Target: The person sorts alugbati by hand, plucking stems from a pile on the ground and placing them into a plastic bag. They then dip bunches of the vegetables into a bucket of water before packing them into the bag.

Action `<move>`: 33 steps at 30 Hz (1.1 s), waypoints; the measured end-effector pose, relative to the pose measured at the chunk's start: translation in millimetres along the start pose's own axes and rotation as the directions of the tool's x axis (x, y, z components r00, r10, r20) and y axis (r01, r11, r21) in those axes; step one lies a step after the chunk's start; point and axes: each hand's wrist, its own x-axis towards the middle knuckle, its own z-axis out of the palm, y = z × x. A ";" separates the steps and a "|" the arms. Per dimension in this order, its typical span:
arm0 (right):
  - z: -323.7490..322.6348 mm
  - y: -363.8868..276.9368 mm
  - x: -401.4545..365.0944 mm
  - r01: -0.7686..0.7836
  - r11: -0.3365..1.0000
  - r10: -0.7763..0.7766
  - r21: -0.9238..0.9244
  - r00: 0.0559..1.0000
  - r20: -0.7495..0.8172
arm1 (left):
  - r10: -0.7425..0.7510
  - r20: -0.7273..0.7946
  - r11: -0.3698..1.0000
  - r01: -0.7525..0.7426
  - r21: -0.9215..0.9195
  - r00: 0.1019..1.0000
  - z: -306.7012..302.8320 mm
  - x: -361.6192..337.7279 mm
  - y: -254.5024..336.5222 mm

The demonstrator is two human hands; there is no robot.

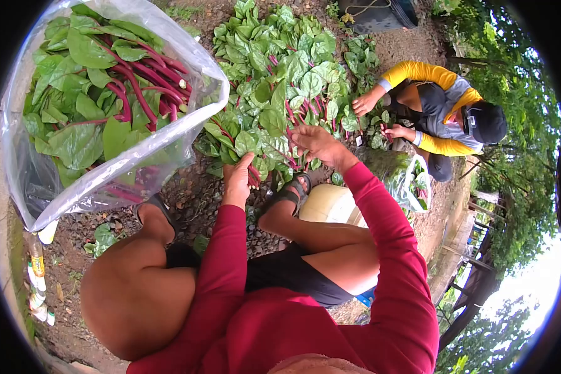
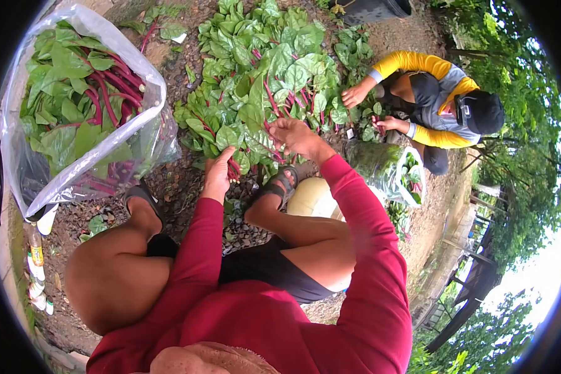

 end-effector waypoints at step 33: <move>110.9 12.1 -10.3 0.382 0.212 -0.616 -0.899 0.767 0.181 | -0.184 0.127 0.881 0.220 -0.418 0.975 26.5 -34.9 40.8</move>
